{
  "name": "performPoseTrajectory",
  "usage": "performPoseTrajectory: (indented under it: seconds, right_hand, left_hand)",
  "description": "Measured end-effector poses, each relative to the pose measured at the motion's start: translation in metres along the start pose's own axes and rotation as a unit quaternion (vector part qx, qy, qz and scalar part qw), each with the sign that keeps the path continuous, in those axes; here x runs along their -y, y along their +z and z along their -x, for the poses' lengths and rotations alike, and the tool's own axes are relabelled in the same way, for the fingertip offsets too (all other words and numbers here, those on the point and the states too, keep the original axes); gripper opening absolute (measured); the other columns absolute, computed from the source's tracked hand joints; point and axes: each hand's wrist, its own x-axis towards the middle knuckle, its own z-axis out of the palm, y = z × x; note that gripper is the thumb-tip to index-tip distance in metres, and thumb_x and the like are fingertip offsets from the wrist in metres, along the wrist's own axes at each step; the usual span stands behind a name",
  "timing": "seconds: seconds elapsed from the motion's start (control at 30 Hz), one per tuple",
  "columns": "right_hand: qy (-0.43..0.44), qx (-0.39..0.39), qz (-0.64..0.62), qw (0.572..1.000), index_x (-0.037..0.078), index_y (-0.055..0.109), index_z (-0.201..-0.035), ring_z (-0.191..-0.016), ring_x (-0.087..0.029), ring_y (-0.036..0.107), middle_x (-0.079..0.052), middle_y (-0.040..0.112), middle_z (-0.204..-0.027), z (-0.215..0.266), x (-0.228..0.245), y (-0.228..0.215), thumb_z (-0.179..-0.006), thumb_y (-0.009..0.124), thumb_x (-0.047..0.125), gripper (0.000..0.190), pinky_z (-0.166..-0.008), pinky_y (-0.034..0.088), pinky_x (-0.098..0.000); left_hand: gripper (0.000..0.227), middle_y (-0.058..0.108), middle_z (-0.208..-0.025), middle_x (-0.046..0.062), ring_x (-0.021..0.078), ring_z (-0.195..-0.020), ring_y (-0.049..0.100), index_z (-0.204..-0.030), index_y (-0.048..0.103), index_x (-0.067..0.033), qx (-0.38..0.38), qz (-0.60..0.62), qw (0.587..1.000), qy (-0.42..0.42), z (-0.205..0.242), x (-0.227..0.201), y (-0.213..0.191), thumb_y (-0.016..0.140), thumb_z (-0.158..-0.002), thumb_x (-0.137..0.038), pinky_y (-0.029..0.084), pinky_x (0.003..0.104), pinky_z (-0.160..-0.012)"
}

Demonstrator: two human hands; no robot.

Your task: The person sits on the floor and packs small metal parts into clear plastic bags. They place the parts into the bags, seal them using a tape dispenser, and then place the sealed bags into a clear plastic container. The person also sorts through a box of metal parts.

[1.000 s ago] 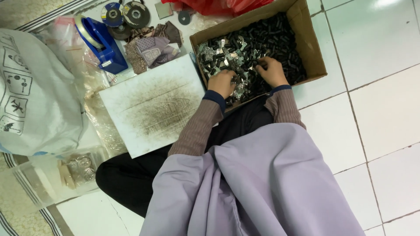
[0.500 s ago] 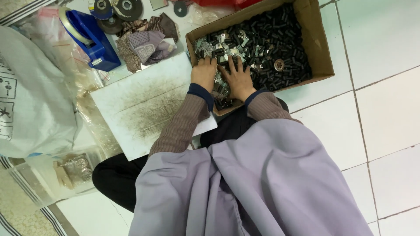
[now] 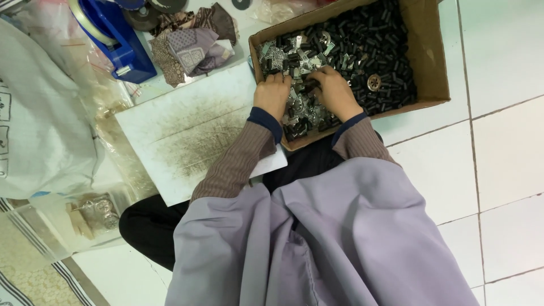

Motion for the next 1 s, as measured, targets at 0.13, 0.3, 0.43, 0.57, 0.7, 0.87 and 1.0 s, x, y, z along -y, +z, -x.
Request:
performPoseTrajectory:
  seconds: [0.13, 0.3, 0.43, 0.57, 0.7, 0.87, 1.0]
  right_hand:
    - [0.016, -0.001, -0.029, 0.999, 0.015, 0.071, -0.124, -0.107, -0.041, 0.069, -0.017, 0.065, -0.12, -0.003, -0.008, -0.001, -0.086, 0.076, 0.004, 0.04, -0.08, 0.061, -0.0465]
    - [0.018, -0.033, 0.06, 0.998, 0.004, 0.065, -0.125, -0.104, -0.043, 0.063, -0.022, 0.06, -0.114, 0.005, 0.015, -0.025, -0.078, 0.083, 0.009, 0.051, -0.077, 0.057, -0.051]
    - [-0.009, -0.02, 0.109, 0.994, 0.01, 0.07, -0.102, -0.099, -0.033, 0.065, -0.012, 0.065, -0.1, 0.011, 0.028, 0.002, -0.077, 0.087, 0.033, 0.038, -0.077, 0.051, -0.0454]
    - [-0.065, 0.043, 0.224, 0.971, 0.007, 0.073, -0.112, -0.088, -0.031, 0.071, -0.013, 0.07, -0.1, 0.008, 0.033, 0.026, -0.07, 0.087, 0.046, 0.059, -0.069, 0.048, -0.0431]
    - [-0.125, 0.012, 0.296, 0.947, 0.009, 0.073, -0.113, -0.081, -0.028, 0.069, -0.009, 0.07, -0.095, 0.006, 0.032, 0.036, -0.062, 0.089, 0.038, 0.061, -0.067, 0.044, -0.0407]
    - [-0.131, -0.05, 0.307, 0.941, 0.012, 0.074, -0.109, -0.076, -0.024, 0.068, -0.005, 0.07, -0.086, 0.007, 0.031, 0.038, -0.069, 0.086, 0.044, 0.053, -0.066, 0.042, -0.0383]
    - [-0.127, -0.086, 0.315, 0.936, 0.014, 0.075, -0.105, -0.071, -0.023, 0.067, -0.003, 0.07, -0.08, 0.004, 0.018, 0.05, -0.078, 0.075, 0.023, 0.029, -0.065, 0.04, -0.035]
  left_hand:
    - [0.029, 0.065, -0.087, 0.002, 0.0198, -0.084, 0.066, -0.109, 0.066, -0.0163, 0.0, 0.008, 1.0, -0.003, 0.001, 0.0, -0.001, 0.073, -0.082, -0.01, 0.053, 0.032, -0.06]
    - [0.023, 0.066, -0.085, 0.0, 0.0181, -0.082, 0.066, -0.106, 0.067, -0.018, -0.026, 0.003, 1.0, -0.005, 0.0, 0.0, -0.002, 0.07, -0.085, -0.011, 0.052, 0.03, -0.059]
    - [0.022, 0.065, -0.084, 0.0, 0.0179, -0.081, 0.066, -0.105, 0.067, -0.0177, -0.03, 0.007, 0.999, -0.01, -0.002, -0.001, -0.007, 0.07, -0.084, -0.011, 0.051, 0.031, -0.057]
    - [0.019, 0.063, -0.081, 0.0, 0.0174, -0.078, 0.065, -0.1, 0.067, -0.0183, -0.052, -0.004, 0.999, -0.013, -0.003, -0.002, -0.015, 0.071, -0.083, -0.011, 0.05, 0.029, -0.055]
    - [0.015, 0.063, -0.078, 0.0, 0.0163, -0.075, 0.065, -0.096, 0.067, -0.0178, -0.061, -0.009, 0.998, -0.009, -0.002, 0.0, -0.023, 0.072, -0.084, -0.012, 0.05, 0.027, -0.054]
    - [0.016, 0.062, -0.077, -0.001, 0.0157, -0.074, 0.064, -0.095, 0.067, -0.0183, -0.071, -0.019, 0.997, -0.005, -0.002, 0.0, -0.024, 0.073, -0.082, -0.012, 0.049, 0.027, -0.052]
    - [0.015, 0.064, -0.079, -0.001, 0.0154, -0.075, 0.065, -0.096, 0.067, -0.0181, -0.06, -0.019, 0.998, -0.008, -0.003, 0.001, -0.022, 0.073, -0.083, -0.012, 0.05, 0.027, -0.053]
